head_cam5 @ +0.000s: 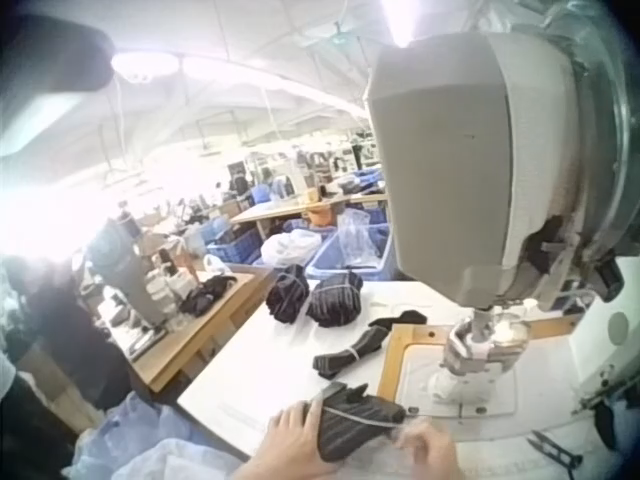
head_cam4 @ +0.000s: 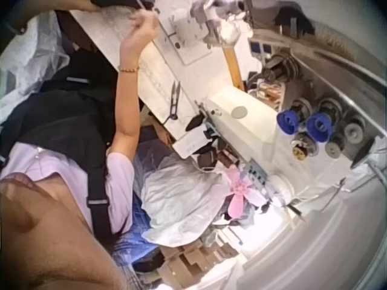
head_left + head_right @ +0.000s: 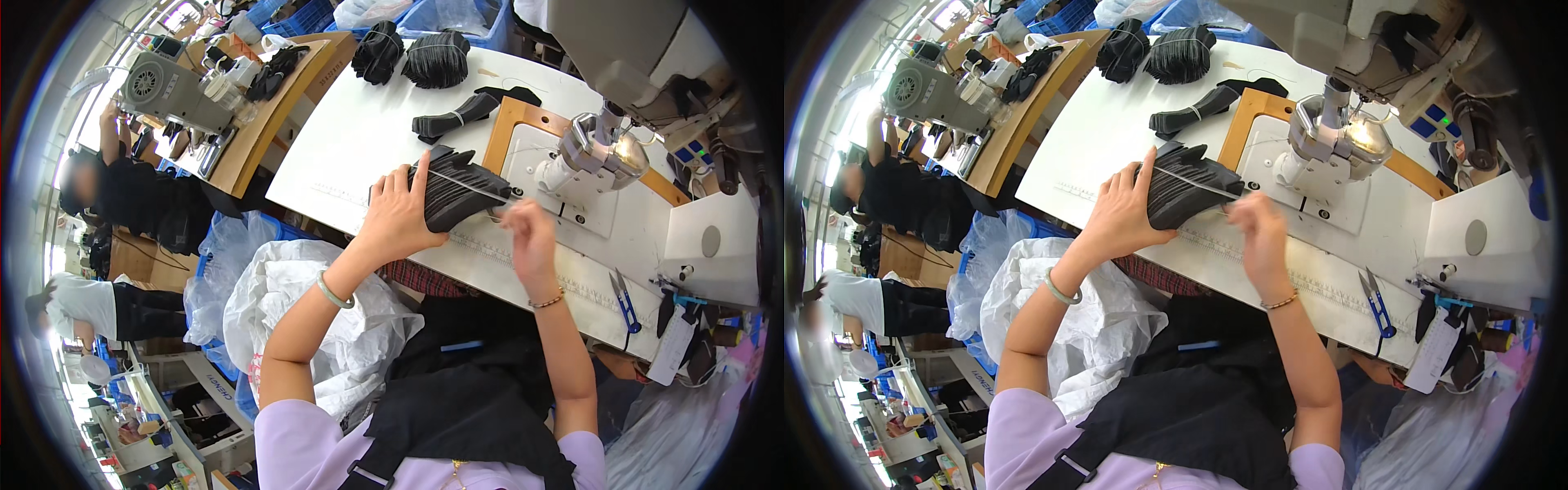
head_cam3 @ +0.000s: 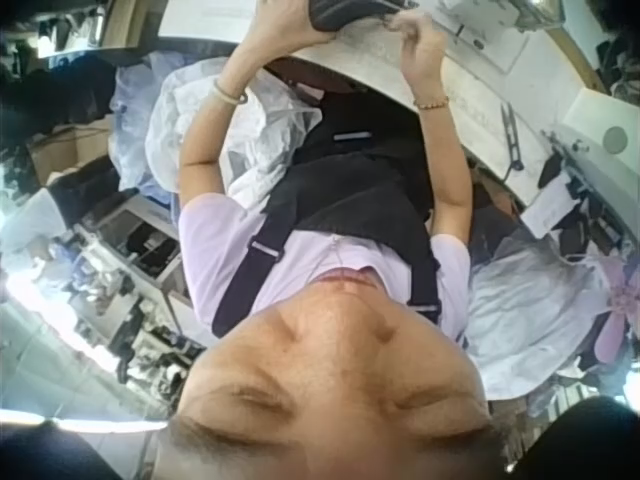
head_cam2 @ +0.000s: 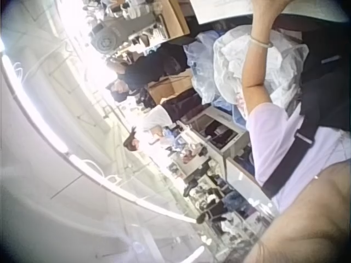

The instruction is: The recorder is sorting and stitching black shoe components at a sewing machine station in a factory.

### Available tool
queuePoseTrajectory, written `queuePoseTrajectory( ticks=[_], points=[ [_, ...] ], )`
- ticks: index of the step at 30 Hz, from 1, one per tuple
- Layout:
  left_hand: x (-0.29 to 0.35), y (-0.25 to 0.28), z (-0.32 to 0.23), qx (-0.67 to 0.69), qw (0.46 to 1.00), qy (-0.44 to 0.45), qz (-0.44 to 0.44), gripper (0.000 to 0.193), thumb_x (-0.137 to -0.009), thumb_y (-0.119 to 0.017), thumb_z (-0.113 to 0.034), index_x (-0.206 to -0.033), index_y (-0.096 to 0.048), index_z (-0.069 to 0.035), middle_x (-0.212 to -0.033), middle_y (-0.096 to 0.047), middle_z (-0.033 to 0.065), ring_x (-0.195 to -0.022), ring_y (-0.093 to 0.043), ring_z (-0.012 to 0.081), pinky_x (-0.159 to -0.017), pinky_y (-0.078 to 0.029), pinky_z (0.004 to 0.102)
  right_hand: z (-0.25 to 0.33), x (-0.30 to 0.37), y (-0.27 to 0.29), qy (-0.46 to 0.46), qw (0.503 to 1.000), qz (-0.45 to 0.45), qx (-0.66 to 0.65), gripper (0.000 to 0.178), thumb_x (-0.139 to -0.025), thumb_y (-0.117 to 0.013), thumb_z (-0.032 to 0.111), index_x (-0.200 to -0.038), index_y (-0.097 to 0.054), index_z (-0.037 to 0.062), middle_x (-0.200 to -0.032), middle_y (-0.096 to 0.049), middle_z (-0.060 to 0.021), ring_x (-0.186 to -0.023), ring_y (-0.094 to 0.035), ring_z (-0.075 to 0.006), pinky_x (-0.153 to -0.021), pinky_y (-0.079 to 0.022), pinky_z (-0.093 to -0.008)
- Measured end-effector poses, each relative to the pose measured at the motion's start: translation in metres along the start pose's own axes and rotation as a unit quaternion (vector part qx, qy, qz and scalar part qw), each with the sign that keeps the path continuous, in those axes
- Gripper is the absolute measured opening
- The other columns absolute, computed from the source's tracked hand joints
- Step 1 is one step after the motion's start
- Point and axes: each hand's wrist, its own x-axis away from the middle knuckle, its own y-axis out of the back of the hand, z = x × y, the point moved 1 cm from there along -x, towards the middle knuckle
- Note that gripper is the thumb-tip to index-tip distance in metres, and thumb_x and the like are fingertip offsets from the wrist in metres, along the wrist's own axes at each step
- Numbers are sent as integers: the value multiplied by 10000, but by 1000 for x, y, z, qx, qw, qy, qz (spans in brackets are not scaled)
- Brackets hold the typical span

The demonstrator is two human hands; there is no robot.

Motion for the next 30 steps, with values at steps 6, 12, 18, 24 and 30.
queuePoseTrajectory(
  ticks=[6,12,18,24,30],
  points=[
    [2,7,14,36,991,-125,27,1120,-589,-798,-329,-1484,-187,-46,-1337,-393,225,-1244,-392,411,-1070,-307,464,15,-36,22,-156,978,-11,-141,195,-889,-588,180,-750,-623,48,-669,-588,-11,-410,-309,-50,-428,-265,-210],
    [6,14,17,56,986,-155,39,1089,-574,-807,-298,-1475,-231,-92,-1352,-377,218,-1252,-380,419,-1076,-307,462,25,-75,10,-260,954,98,-111,266,-969,-491,180,-1102,-603,-21,-1052,-678,-120,-370,-250,-16,-362,-220,-173],
    [10,14,15,47,986,-156,43,1073,-572,-804,-294,-1468,-249,-95,-1346,-381,220,-1241,-389,415,-1068,-310,462,3,-91,-12,-218,961,81,-148,297,-991,-428,157,-1186,-504,-53,-1201,-621,-163,-572,-434,-26,-454,-344,-168],
    [19,8,14,37,999,-39,-9,1046,-580,-798,-302,-1462,-272,-106,-1331,-393,208,-1235,-396,407,-1052,-309,475,-13,-84,-6,-240,967,-34,81,246,-990,-403,148,-1089,-535,-34,-1069,-678,-123,-661,-597,-117,-472,-404,-197],
    [22,18,25,70,981,-179,40,1046,-554,-813,-275,-1451,-300,-116,-1352,-384,186,-1244,-389,401,-1062,-306,474,-15,-81,-14,-25,875,40,481,243,-985,-421,214,-946,-558,17,-813,-701,-121,-764,-672,-240,-581,-493,-359]
  ],
)
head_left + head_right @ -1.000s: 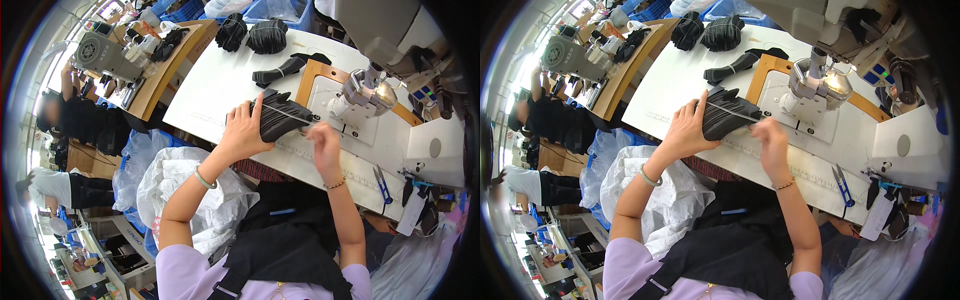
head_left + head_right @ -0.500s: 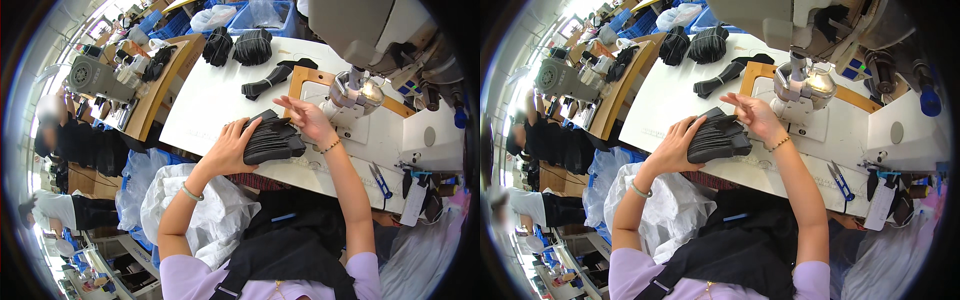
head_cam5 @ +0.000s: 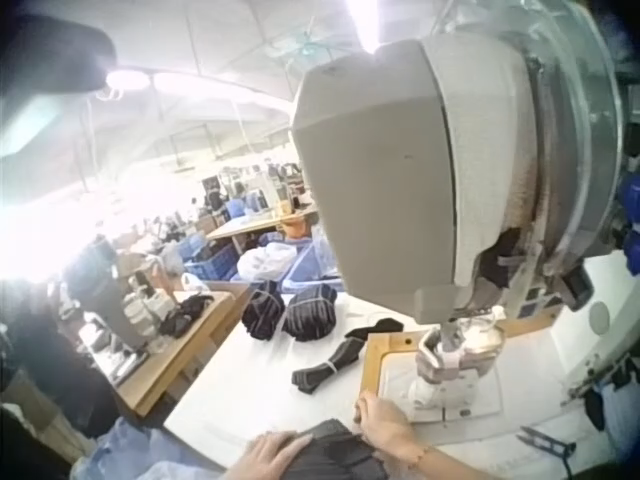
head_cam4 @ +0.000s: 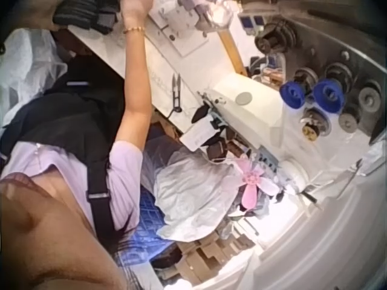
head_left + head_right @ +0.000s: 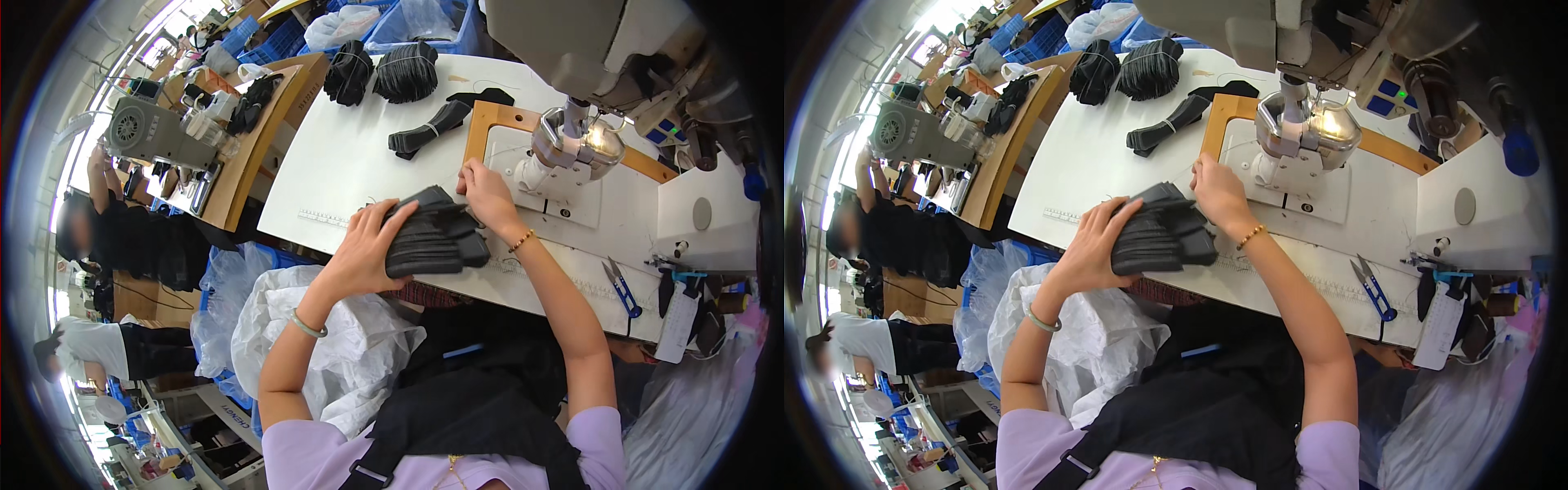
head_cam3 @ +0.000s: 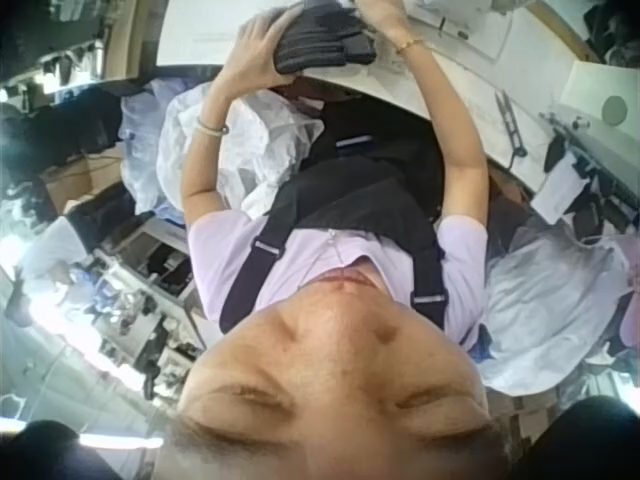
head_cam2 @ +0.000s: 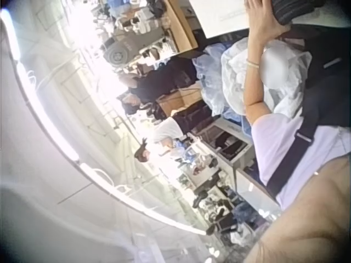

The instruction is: The recorder is sorting and stitching black shoe components at a sewing machine station in a factory.

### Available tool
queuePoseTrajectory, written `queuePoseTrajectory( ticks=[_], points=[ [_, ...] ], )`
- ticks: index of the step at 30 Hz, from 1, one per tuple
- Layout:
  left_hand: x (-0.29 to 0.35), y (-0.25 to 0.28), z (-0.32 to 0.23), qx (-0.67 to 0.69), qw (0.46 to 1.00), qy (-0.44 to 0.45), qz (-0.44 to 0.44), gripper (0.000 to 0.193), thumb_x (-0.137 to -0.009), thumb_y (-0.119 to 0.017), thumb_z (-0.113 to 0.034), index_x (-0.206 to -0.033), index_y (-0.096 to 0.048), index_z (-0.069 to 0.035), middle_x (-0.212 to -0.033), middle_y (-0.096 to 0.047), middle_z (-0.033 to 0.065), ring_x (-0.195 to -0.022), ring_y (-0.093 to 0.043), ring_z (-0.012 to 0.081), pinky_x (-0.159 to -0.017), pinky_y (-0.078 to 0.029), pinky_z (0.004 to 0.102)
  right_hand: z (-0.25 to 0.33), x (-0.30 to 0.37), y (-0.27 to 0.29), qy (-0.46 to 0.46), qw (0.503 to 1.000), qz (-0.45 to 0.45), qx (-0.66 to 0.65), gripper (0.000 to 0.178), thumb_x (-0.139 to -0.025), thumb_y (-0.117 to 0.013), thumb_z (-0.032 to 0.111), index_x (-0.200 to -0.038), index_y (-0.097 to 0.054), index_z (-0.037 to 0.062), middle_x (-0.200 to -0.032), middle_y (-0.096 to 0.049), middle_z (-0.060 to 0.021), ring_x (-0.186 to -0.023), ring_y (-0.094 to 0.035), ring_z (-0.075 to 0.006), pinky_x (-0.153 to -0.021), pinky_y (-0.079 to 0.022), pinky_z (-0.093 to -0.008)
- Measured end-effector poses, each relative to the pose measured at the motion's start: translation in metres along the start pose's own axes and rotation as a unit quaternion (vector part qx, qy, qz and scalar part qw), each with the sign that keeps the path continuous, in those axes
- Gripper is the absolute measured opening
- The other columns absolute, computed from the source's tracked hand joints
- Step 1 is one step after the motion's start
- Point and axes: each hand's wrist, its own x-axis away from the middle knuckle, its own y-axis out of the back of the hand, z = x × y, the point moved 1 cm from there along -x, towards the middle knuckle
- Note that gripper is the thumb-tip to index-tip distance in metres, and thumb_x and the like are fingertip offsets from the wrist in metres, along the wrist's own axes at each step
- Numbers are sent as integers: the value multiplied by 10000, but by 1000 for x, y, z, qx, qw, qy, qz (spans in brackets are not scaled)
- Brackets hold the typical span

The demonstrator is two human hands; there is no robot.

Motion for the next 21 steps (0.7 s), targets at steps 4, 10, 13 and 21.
queuePoseTrajectory(
  ticks=[4,10,13,21],
  points=[
    [2,-10,-12,-25,999,-4,-25,1041,-565,-809,-313,-1450,-294,-124,-1313,-395,223,-1230,-395,404,-1059,-297,483,2,-16,4,13,985,-84,-152,264,-1002,-410,246,-933,-532,23,-747,-679,-105,-663,-649,-261,-586,-486,-360],
    [-1,-19,-6,-20,986,146,-83,1078,-573,-800,-334,-1464,-247,-80,-1280,-422,248,-1172,-442,410,-1012,-331,481,20,13,21,35,958,-215,-188,229,-1021,-418,238,-983,-512,33,-670,-623,-31,-525,-504,-80,-497,-417,-274],
    [-6,-19,4,-34,976,203,-75,1108,-571,-792,-370,-1469,-221,-62,-1250,-433,291,-1147,-463,432,-982,-346,492,28,58,37,111,989,-49,90,190,-972,-489,234,-955,-578,67,-670,-620,-148,-591,-606,-324,-577,-473,-407],
    [-18,-29,-9,-71,959,255,-104,1099,-578,-779,-366,-1460,-226,-12,-1201,-446,316,-1110,-476,451,-961,-341,510,-34,134,127,38,933,-180,308,216,-905,-577,172,-1071,-639,49,-933,-634,-170,-786,-608,-311,-747,-482,-402]
  ],
)
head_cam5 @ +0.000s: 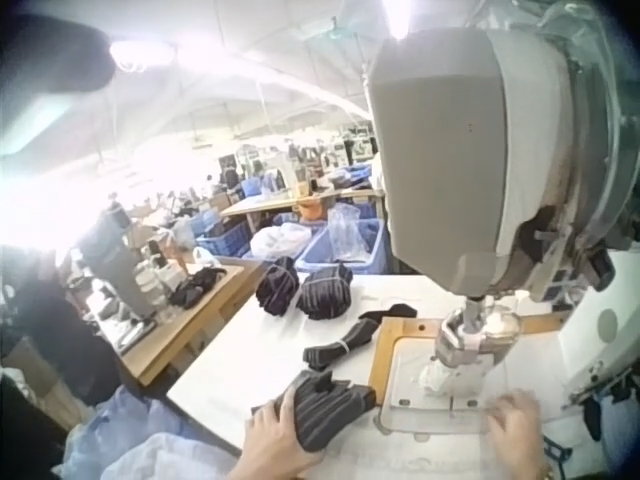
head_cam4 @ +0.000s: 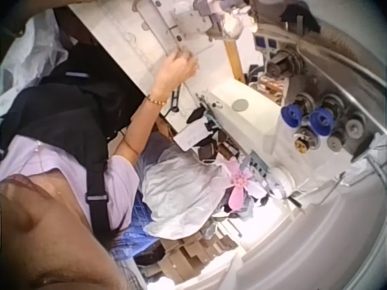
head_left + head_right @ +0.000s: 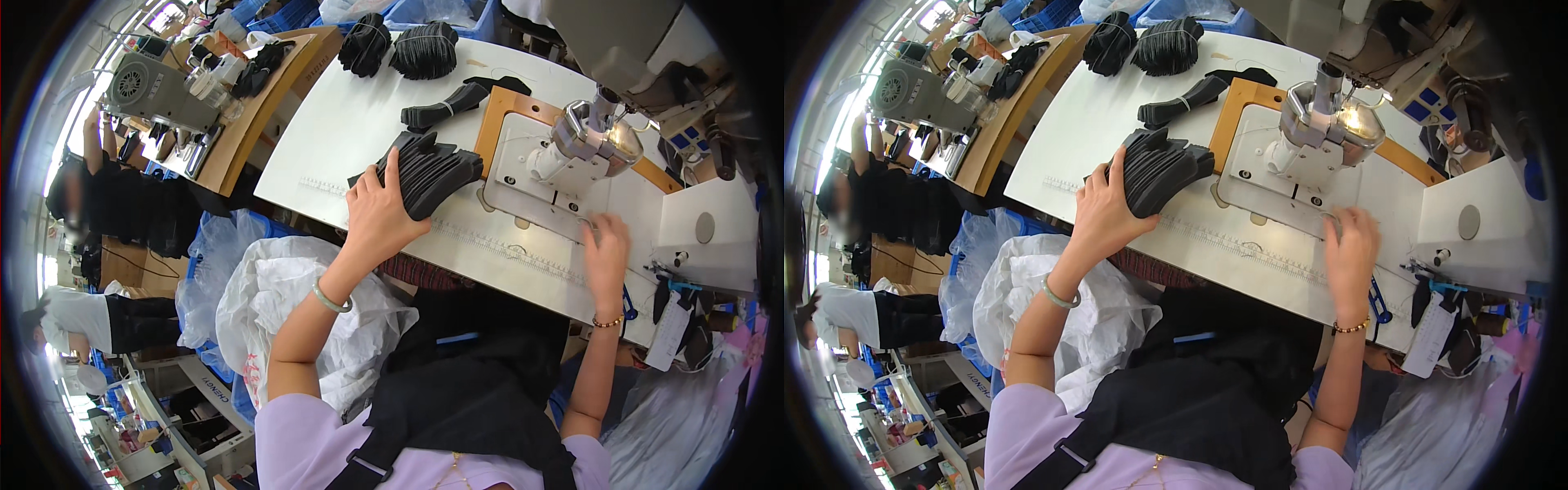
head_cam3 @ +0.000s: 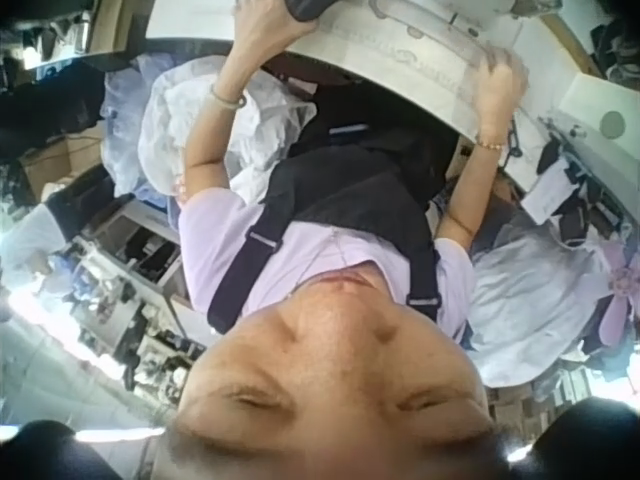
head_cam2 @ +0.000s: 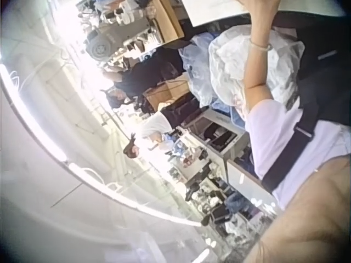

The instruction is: The recorder is sorting and stitching black shoe components at a sewing machine station in a factory.

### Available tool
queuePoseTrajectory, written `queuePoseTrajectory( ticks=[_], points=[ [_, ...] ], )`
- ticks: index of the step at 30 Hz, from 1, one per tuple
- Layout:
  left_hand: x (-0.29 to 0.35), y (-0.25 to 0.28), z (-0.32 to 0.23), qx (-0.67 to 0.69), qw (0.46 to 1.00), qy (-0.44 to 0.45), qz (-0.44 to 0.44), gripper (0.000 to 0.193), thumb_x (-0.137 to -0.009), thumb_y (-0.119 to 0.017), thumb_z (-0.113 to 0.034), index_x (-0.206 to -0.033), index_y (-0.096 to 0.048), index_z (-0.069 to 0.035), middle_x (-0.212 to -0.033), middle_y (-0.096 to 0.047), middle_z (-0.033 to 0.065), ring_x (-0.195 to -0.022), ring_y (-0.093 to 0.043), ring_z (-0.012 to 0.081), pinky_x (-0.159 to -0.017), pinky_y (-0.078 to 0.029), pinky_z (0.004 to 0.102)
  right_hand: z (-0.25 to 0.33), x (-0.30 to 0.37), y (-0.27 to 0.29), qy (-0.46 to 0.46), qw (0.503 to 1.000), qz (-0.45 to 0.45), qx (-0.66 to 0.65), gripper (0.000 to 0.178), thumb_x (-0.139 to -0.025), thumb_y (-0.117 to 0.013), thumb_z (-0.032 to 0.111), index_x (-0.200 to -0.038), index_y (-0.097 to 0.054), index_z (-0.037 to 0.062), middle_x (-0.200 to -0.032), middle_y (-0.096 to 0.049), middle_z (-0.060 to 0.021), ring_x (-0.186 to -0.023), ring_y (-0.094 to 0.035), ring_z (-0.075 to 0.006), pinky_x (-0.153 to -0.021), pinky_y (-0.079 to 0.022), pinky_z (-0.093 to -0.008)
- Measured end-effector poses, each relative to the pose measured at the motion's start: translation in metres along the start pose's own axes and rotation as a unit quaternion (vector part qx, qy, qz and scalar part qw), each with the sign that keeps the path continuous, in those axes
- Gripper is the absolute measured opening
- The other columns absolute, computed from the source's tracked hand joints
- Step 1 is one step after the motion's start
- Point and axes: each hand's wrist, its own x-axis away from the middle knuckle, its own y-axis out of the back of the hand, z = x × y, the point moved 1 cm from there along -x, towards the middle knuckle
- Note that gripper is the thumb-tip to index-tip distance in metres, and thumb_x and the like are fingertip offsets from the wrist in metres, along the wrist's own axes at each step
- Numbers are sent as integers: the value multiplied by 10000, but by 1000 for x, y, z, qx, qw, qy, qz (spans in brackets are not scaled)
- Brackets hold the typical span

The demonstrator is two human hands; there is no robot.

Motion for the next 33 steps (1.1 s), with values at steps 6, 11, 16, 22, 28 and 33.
queuePoseTrajectory(
  ticks=[6,11,16,22,28,33],
  points=[
    [2,-10,-7,0,999,35,-40,1090,-574,-775,-370,-1445,-248,19,-1210,-441,316,-1114,-462,440,-978,-315,509,87,14,-23,-18,918,124,-377,302,-912,-600,178,-1116,-592,-44,-1088,-565,-168,-986,-563,-290,-871,-447,-373],
    [1,-31,-42,-41,992,38,-116,1069,-628,-759,-429,-1445,-246,33,-1214,-442,330,-1122,-454,428,-978,-311,527,145,2,-88,-13,882,98,-460,399,-971,-530,237,-1236,-493,-59,-1096,-574,-192,-1005,-570,-295,-872,-460,-340],
    [17,1,-36,47,998,-5,35,1081,-685,-752,-457,-1442,-202,84,-1263,-427,344,-1142,-467,452,-963,-365,519,143,-5,-93,5,892,82,-444,402,-987,-480,243,-1256,-470,-56,-1167,-534,-237,-1075,-522,-353,-948,-404,-391],
    [22,-12,-6,276,961,20,-24,837,-816,-719,-367,-1407,-325,75,-1267,-516,277,-1196,-491,371,-1014,-378,390,121,-22,-78,8,905,159,-394,460,-993,-458,288,-1292,-443,-61,-1224,-491,-267,-1151,-472,-403,-982,-388,-414],
    [21,-25,-11,303,945,45,-112,620,-839,-708,-270,-1312,-488,65,-1234,-563,232,-1169,-529,325,-990,-403,371,132,-11,-72,20,970,24,-243,546,-981,-491,311,-1318,-393,-108,-1171,-480,-260,-1081,-495,-396,-946,-409,-410],
    [26,-27,-26,259,951,29,-169,572,-844,-701,-230,-1298,-504,57,-1250,-553,210,-1137,-514,350,-974,-411,382,139,-6,-63,2,947,38,-319,641,-967,-521,365,-1349,-358,-123,-1139,-467,-237,-1037,-515,-358,-921,-420,-387]
  ],
)
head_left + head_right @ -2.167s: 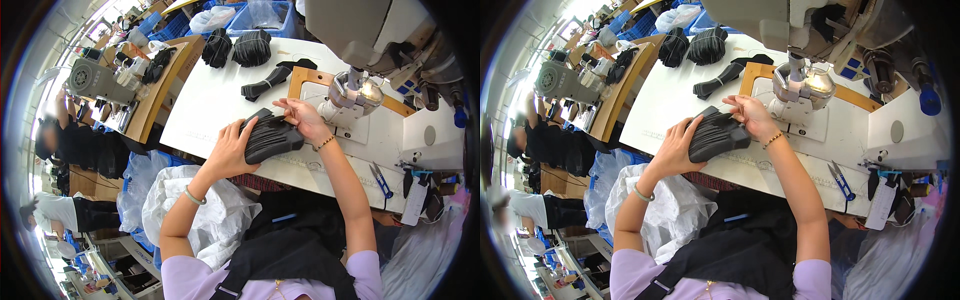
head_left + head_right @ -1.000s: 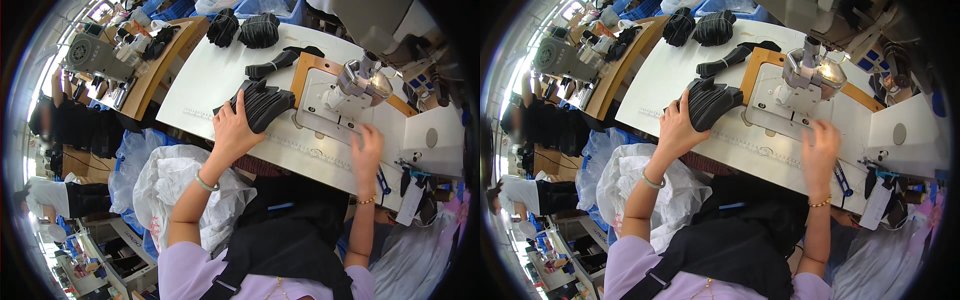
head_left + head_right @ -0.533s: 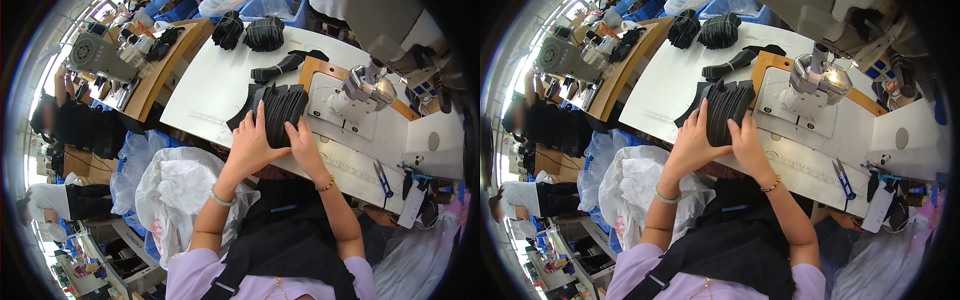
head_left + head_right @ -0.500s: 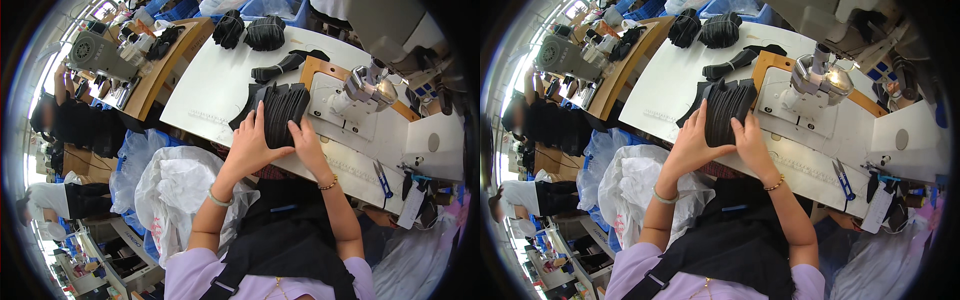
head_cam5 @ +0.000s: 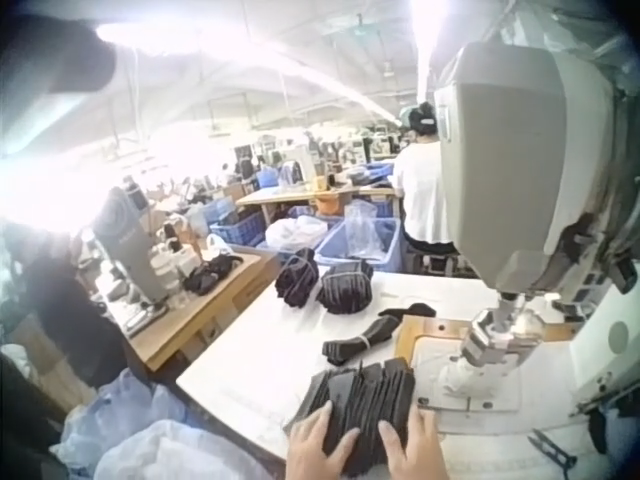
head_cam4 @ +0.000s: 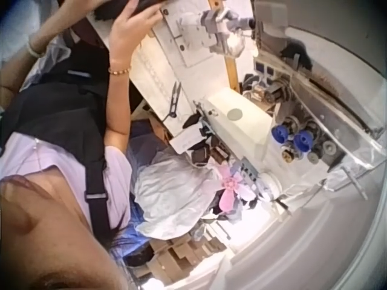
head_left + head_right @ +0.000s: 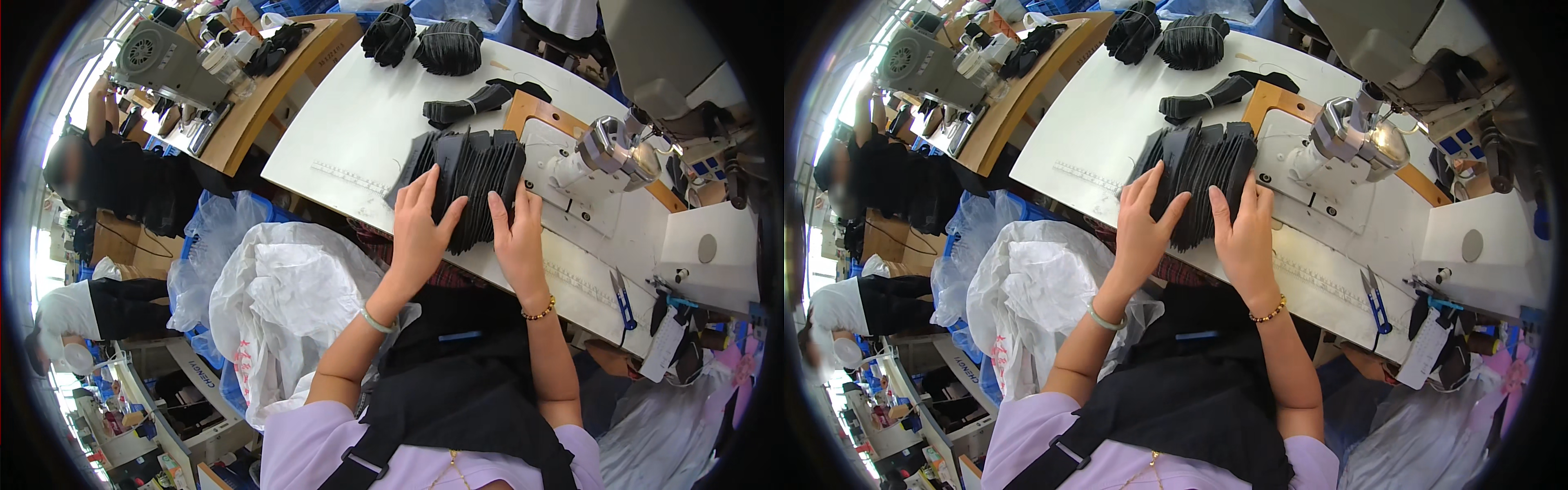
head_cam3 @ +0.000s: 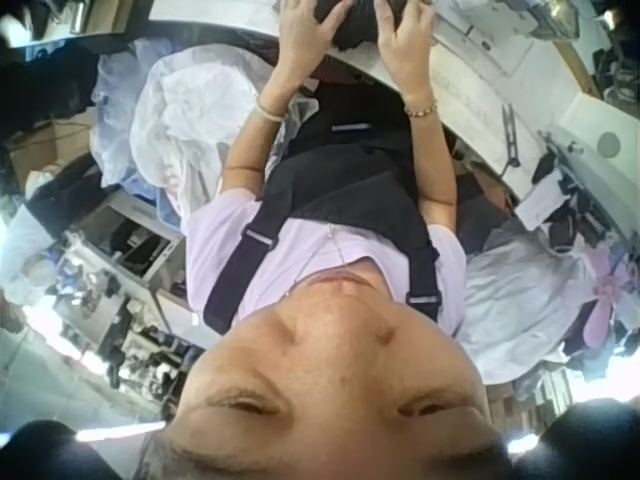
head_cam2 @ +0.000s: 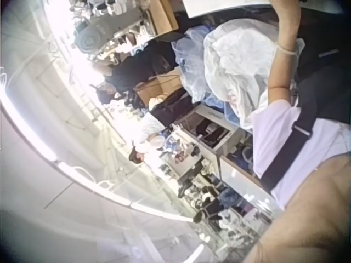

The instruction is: The recorder is sorting and stitching black shoe components at a sewing machine station in a factory.

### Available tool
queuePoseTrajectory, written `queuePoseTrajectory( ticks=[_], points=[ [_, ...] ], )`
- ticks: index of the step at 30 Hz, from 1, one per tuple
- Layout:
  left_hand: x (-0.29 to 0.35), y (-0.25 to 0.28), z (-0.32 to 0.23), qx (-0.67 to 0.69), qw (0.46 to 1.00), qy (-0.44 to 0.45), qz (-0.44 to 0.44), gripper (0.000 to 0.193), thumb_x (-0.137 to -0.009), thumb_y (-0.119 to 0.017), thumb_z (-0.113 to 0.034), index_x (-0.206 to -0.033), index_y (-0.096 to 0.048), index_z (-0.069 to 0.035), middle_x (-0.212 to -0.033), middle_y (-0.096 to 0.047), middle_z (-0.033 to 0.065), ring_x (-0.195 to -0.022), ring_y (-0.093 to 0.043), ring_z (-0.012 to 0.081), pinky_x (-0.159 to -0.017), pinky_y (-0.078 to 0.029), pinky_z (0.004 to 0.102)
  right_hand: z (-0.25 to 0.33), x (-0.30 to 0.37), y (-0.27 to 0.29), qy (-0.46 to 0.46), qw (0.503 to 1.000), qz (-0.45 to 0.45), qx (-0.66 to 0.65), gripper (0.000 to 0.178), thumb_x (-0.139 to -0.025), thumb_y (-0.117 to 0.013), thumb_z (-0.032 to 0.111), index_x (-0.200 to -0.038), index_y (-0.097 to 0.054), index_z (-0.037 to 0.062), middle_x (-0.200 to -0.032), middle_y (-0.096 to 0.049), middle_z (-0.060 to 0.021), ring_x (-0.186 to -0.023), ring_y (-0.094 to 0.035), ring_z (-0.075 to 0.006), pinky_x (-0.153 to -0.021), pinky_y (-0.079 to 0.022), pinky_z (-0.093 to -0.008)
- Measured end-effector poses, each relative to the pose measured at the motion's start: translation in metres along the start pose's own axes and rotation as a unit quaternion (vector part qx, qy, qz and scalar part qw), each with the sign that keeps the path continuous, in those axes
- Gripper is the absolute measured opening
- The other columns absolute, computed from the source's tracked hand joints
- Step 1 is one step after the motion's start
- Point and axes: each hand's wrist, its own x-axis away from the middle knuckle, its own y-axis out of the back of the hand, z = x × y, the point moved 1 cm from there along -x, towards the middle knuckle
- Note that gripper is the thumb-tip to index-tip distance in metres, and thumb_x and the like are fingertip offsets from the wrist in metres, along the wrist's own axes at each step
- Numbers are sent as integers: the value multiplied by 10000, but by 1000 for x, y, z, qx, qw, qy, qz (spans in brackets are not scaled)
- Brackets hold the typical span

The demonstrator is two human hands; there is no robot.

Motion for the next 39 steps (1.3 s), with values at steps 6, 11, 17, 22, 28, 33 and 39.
queuePoseTrajectory(
  ticks=[6,11,17,22,28,33,39],
  points=[
    [11,-17,-6,7,999,-27,-19,580,-840,-704,-211,-1305,-493,63,-1229,-564,199,-1123,-509,333,-964,-417,378,-11,2,5,-38,999,-12,-4,745,-917,-597,426,-1359,-353,-121,-1128,-457,-206,-1017,-518,-310,-910,-424,-363],
    [3,-10,-4,92,995,33,18,653,-807,-741,-190,-1340,-458,61,-1133,-603,152,-1039,-551,223,-896,-443,318,-10,3,11,-71,995,15,-64,757,-875,-677,363,-1362,-352,-117,-1136,-454,-193,-1037,-503,-293,-914,-421,-351],
    [-1,-7,-7,209,970,109,61,608,-819,-689,-90,-1340,-432,88,-1027,-547,140,-922,-571,193,-807,-467,279,-15,17,-1,-24,999,-29,18,689,-872,-679,231,-1362,-347,-121,-1192,-438,-205,-1106,-462,-326,-968,-384,-376],
    [4,-17,-4,213,973,87,31,561,-847,-646,-75,-1337,-429,91,-1034,-541,116,-931,-558,163,-812,-465,280,-11,23,-12,38,995,-91,16,656,-895,-636,178,-1386,-310,-110,-1205,-428,-221,-1127,-445,-350,-993,-368,-396],
    [12,-23,18,357,915,186,18,506,-886,-588,-46,-1337,-416,108,-1193,-573,161,-1045,-575,180,-899,-463,289,-9,23,-13,29,996,-73,-40,635,-909,-607,174,-1396,-304,-98,-1257,-410,-230,-1175,-421,-349,-1023,-344,-401],
    [11,-19,-3,332,926,180,8,517,-862,-559,3,-1346,-411,107,-1191,-594,184,-1007,-602,178,-876,-475,274,-4,21,-18,38,995,-87,-44,666,-906,-616,190,-1407,-282,-94,-1272,-400,-229,-1191,-412,-353,-1037,-334,-404],
    [23,-27,-12,235,968,51,-72,551,-818,-578,29,-1351,-439,52,-1178,-576,181,-1075,-570,267,-917,-457,333,-11,23,-22,-4,988,-100,-116,753,-890,-658,212,-1436,-227,-76,-1308,-370,-202,-1207,-405,-320,-1040,-330,-390]
  ],
)
